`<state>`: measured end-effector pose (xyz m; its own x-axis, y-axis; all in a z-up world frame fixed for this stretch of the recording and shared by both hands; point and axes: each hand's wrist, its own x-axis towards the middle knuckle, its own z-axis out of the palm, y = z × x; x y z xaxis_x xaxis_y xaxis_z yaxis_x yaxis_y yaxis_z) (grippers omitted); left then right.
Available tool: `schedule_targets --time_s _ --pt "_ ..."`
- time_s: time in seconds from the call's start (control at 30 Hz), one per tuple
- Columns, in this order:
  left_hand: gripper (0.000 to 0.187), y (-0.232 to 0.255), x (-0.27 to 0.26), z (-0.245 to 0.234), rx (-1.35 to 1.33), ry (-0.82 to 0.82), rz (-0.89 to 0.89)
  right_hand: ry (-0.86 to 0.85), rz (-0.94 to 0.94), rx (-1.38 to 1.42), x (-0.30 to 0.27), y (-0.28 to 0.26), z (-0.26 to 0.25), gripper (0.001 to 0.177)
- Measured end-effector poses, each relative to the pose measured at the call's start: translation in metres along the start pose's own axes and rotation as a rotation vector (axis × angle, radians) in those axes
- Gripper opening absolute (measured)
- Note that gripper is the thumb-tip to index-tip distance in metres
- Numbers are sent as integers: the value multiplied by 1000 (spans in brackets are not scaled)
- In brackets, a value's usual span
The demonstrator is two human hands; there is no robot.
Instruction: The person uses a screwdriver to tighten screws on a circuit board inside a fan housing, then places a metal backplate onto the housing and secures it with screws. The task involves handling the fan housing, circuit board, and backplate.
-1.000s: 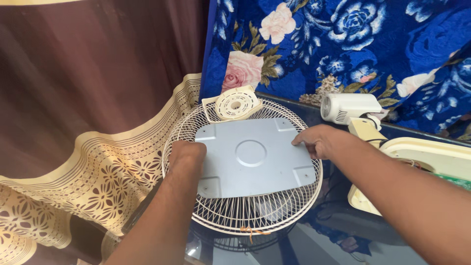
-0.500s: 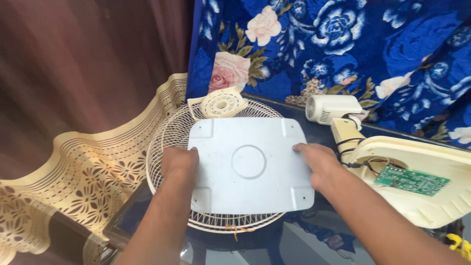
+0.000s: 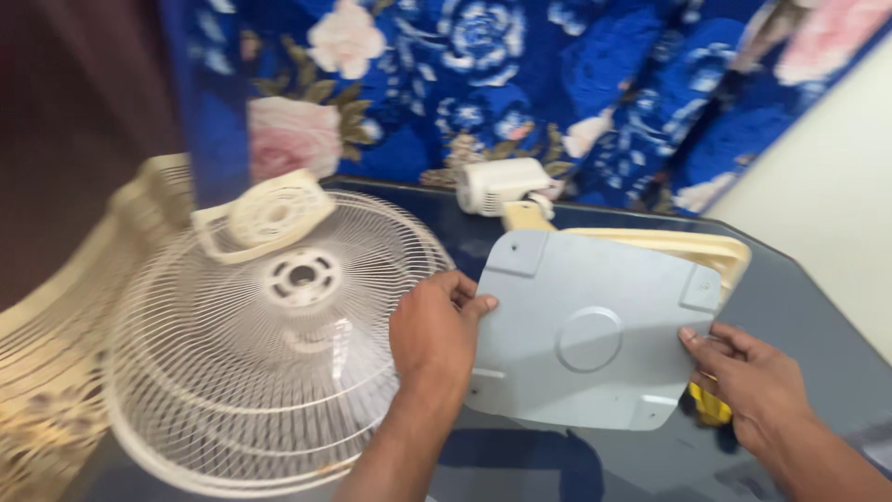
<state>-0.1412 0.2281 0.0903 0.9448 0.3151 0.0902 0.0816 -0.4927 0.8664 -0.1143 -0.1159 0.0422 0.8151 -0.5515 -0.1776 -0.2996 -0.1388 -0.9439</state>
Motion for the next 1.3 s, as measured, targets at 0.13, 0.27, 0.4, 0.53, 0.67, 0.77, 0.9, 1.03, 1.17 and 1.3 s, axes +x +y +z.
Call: schedule_targets --time_s 0.13,0.27,0.4,0.53,0.67,0.77,0.9,1.03,1.17,1.3 --pt "21 6 -11 38 -14 -51 48 92 -121 67 5 22 -32 59" --pt "23 12 -12 73 -19 -26 49 172 -148 -43 15 34 -40 58" --pt "22 17 -9 99 -29 34 42 130 -257 -7 32 43 -46 68" --pt "23 19 -10 119 12 111 -18 115 -288 -66 57 44 -45 52" --pt "22 20 -8 135 37 190 -44 99 -316 -134 80 33 -44 48" --pt "21 21 -8 144 48 271 -46 95 -338 -278 96 20 -43 43" --pt "22 24 -9 156 59 326 -38 79 -313 -267 116 22 -40 40" --pt "23 25 -11 163 90 366 -25 -9 -440 -140 131 30 -43 39" --pt "23 27 -10 164 135 379 18 10 -370 -191 129 23 -43 37" --pt "23 27 -9 161 110 352 11 40 -312 -287 114 17 -42 36"
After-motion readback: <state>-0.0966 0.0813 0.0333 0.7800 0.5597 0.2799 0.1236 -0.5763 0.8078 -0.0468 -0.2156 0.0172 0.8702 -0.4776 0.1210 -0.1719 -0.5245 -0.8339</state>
